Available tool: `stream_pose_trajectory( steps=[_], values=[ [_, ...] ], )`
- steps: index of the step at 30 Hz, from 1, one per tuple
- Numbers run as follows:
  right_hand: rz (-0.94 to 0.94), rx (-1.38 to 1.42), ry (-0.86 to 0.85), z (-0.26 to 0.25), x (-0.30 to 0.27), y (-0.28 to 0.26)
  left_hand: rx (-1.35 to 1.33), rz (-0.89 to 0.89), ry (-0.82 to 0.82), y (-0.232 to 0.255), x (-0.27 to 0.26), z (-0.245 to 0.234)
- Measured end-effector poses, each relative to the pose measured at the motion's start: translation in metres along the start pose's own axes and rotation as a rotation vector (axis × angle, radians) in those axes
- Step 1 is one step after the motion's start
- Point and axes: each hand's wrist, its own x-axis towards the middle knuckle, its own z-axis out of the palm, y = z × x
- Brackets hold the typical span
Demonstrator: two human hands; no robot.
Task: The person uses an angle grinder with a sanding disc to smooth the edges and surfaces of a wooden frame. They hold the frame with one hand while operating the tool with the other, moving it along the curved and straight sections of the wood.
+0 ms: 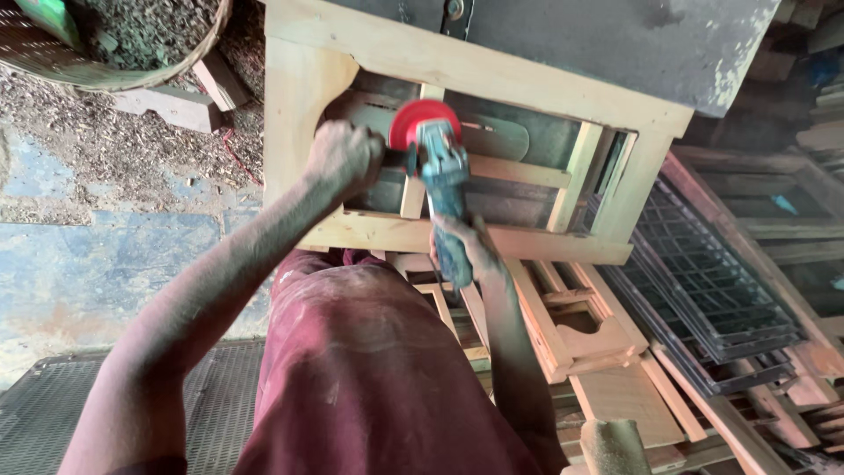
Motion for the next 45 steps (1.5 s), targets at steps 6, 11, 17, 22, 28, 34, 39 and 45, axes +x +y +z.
stream_pose_trajectory(
  steps=[6, 11, 17, 22, 28, 34, 39, 45],
  values=[
    [-0.055, -0.013, 0.021, -0.005, 0.009, -0.008, -0.046, -0.039, -0.101, -0.003, 0.024, -0.001],
    [-0.062, 0.034, 0.031, -0.010, 0.012, -0.010, -0.026, 0.009, -0.124, -0.008, 0.040, -0.008],
    [-0.077, 0.027, -0.028, -0.004, 0.003, -0.010, -0.004, -0.008, -0.236, 0.001, 0.036, -0.009],
    [-0.082, 0.043, 0.004, -0.003, 0.013, -0.025, 0.025, -0.009, -0.220, -0.015, 0.055, -0.005],
    [-0.075, 0.066, 0.012, 0.007, -0.005, -0.020, 0.019, -0.003, -0.198, -0.004, 0.039, -0.008],
    [-0.093, 0.069, -0.002, -0.007, 0.011, -0.018, -0.011, -0.048, -0.172, -0.006, 0.052, -0.014],
    [-0.079, 0.136, 0.054, -0.007, 0.016, -0.008, 0.000, -0.056, -0.078, -0.001, 0.043, -0.021],
    [-0.086, 0.093, 0.033, -0.010, 0.014, -0.010, 0.008, -0.059, -0.125, -0.003, 0.047, -0.020]
  ],
)
